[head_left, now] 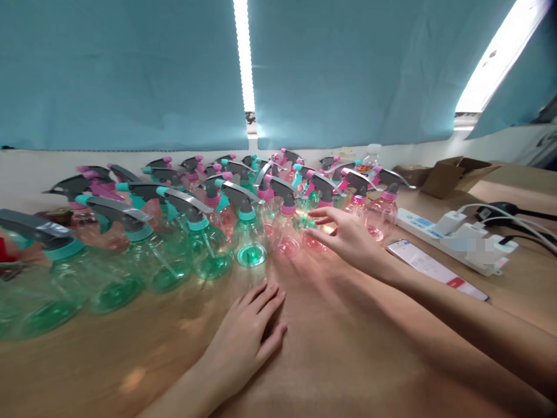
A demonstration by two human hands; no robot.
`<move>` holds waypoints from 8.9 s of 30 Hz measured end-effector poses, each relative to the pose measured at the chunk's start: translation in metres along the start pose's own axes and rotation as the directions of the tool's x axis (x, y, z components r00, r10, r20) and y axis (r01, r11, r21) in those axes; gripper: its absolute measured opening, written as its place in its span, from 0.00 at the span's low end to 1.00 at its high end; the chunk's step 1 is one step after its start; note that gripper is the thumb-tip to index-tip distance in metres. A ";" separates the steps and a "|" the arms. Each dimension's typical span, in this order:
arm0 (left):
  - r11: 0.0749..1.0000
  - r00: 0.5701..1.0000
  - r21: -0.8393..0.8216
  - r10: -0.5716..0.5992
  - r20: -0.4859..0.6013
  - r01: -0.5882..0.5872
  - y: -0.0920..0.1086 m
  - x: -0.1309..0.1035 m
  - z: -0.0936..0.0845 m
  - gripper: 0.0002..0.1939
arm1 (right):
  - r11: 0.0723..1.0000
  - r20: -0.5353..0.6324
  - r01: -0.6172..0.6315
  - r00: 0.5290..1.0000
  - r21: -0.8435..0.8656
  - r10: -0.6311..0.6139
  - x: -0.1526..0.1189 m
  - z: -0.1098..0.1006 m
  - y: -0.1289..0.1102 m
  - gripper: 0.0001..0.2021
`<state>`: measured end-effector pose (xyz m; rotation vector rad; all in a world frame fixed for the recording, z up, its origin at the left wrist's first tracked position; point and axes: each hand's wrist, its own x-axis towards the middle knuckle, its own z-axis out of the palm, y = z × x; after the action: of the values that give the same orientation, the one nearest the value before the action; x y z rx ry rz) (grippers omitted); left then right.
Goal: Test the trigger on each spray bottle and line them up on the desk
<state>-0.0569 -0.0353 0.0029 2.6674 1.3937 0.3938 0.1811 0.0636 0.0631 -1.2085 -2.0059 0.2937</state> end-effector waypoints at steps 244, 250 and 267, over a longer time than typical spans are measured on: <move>0.999 0.999 0.036 0.031 -0.045 -0.029 0.019 0.025 0.014 0.24 | 0.861 0.175 -0.041 0.983 0.507 -0.057 -0.026 -0.009 0.000 0.19; 0.999 0.999 0.041 0.025 -0.035 -0.024 0.020 0.026 0.013 0.24 | 0.865 0.174 -0.059 0.984 0.499 -0.034 -0.026 -0.011 -0.004 0.22; 0.999 0.998 0.032 0.025 -0.050 -0.023 0.018 0.024 0.016 0.24 | 0.818 0.152 -0.029 0.986 0.574 -0.072 -0.025 -0.008 -0.005 0.22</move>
<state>-0.0246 -0.0257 -0.0047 2.7204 1.3940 0.4482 0.1902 0.0390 0.0594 -0.7857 -1.8604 0.9473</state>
